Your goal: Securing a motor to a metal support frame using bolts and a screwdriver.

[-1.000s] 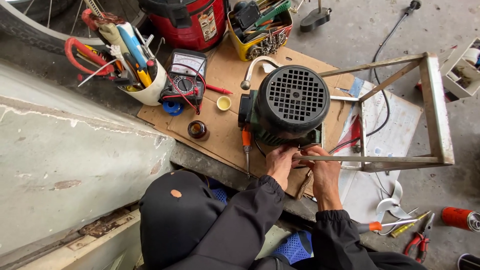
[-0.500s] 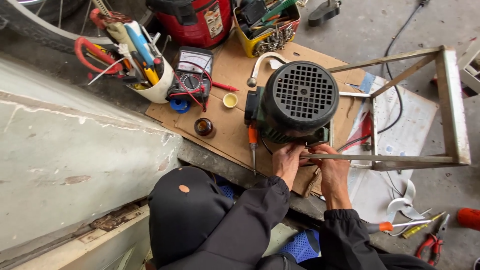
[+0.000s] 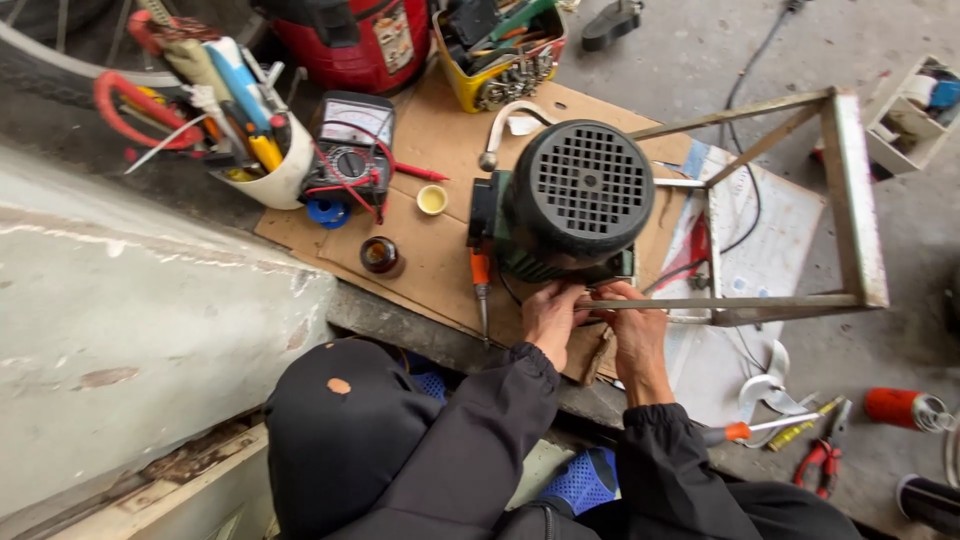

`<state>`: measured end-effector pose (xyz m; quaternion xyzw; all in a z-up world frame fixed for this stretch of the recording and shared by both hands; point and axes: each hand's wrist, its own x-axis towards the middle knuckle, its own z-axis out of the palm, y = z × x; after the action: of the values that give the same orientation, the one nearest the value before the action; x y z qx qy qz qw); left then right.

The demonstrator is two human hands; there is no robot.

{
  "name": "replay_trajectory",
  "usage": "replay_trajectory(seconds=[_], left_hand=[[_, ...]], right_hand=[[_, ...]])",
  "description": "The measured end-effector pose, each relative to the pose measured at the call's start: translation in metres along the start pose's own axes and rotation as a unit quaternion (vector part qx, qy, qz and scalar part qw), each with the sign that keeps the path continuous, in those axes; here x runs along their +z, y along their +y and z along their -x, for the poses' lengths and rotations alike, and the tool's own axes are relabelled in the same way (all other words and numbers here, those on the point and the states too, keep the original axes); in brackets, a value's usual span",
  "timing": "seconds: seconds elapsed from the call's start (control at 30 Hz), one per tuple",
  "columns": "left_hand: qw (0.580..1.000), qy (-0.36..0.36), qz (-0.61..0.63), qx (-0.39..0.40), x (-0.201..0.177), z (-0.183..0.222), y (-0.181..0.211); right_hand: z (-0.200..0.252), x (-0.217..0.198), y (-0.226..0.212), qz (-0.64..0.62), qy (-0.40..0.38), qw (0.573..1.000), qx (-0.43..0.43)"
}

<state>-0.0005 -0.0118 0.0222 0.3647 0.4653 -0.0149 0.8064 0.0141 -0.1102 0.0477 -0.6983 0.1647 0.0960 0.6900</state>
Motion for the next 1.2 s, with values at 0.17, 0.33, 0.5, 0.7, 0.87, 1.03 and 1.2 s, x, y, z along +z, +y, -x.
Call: replay_trajectory(seconds=[0.17, 0.33, 0.5, 0.7, 0.87, 1.03, 1.2], left_hand=[[0.996, -0.007, -0.088, 0.023, -0.005, -0.007, -0.001], [0.989, -0.009, -0.144, 0.032, -0.006, -0.014, 0.001], [0.998, -0.02, -0.066, 0.005, -0.002, -0.001, 0.005], [0.997, -0.027, -0.07, 0.003, -0.003, 0.001, 0.012], [0.996, -0.027, -0.088, 0.01, -0.004, -0.007, 0.009], [0.995, -0.032, -0.095, 0.016, -0.001, 0.007, 0.015], [0.993, -0.036, -0.108, 0.013, -0.003, 0.012, 0.021]], right_hand=[[0.003, 0.0, -0.008, 0.007, -0.01, 1.0, 0.006], [-0.004, -0.006, -0.001, 0.012, -0.019, 1.0, 0.003], [0.004, -0.002, -0.015, 0.011, -0.026, 0.999, 0.017], [-0.031, -0.022, 0.01, 0.002, -0.057, 0.997, 0.053], [-0.038, -0.02, -0.004, -0.027, -0.077, 0.993, 0.09], [-0.047, -0.021, 0.0, -0.04, -0.07, 0.99, 0.119], [-0.054, -0.024, 0.005, -0.023, -0.072, 0.991, 0.106]])
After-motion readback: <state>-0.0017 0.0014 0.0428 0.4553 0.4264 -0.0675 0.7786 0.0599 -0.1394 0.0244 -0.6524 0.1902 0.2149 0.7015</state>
